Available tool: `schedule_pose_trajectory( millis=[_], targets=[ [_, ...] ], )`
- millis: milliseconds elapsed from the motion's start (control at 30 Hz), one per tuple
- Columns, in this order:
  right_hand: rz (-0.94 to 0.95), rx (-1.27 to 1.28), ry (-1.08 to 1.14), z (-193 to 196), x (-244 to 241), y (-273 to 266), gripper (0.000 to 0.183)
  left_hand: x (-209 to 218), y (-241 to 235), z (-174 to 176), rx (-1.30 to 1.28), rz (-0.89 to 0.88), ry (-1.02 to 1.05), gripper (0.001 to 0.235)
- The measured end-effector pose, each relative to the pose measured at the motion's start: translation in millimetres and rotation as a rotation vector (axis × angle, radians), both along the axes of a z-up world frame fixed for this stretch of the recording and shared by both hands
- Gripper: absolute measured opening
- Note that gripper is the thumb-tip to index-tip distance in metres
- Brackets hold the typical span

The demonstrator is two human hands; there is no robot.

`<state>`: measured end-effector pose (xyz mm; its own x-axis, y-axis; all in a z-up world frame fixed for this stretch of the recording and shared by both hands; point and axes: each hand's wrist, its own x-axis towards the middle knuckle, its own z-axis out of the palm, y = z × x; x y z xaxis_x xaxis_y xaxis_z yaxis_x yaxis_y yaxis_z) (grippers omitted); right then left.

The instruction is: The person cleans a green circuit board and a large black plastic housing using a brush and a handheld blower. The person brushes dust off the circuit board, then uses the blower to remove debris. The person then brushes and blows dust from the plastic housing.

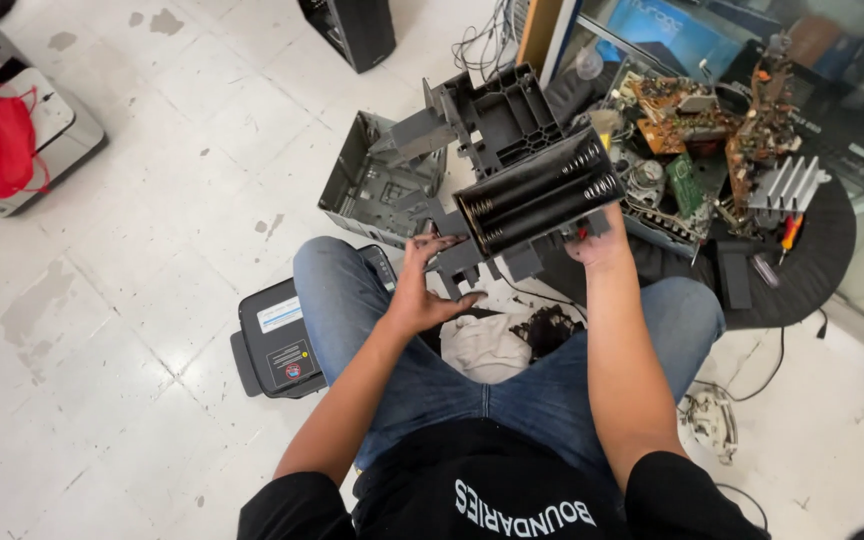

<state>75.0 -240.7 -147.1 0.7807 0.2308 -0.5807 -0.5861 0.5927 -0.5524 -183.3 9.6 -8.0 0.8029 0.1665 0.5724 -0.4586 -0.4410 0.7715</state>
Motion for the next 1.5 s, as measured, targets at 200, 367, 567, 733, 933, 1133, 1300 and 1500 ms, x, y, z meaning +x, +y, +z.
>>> schedule_pose_trajectory(
  millis=[200, 367, 567, 733, 933, 1133, 1300, 1500],
  targets=[
    [0.001, 0.006, 0.1, 60, -31, 27, 0.026, 3, 6, 36, -0.021, -0.092, 0.011, 0.124],
    [-0.017, -0.051, 0.052, 171, -86, 50, 0.029, 24, 40, 38, -0.382, -0.24, 0.036, 0.108],
    [0.001, -0.259, -0.115, 182, -80, 57, 0.034, 43, 91, -27, -0.36, -0.195, 0.431, 0.101],
    [-0.038, -0.155, -0.121, 177, -85, 56, 0.026, 34, 85, -73, -0.311, -0.18, 0.551, 0.119],
    [0.06, -0.052, -0.132, 164, -77, 64, 0.025, 17, 38, -73, -1.408, -0.174, 0.723, 0.096],
    [0.174, -0.645, -0.581, 131, -71, 39, 0.026, 37, 56, -129, -1.362, 0.007, 0.733, 0.1],
    [0.25, -1.101, -1.204, 187, -94, 25, 0.028, 30, 50, -91, -1.418, 0.163, 0.522, 0.076],
    [0.384, -0.934, -1.371, 259, -118, 19, 0.022, 31, 55, -76, -1.372, 0.347, 0.584, 0.037]
  ],
)
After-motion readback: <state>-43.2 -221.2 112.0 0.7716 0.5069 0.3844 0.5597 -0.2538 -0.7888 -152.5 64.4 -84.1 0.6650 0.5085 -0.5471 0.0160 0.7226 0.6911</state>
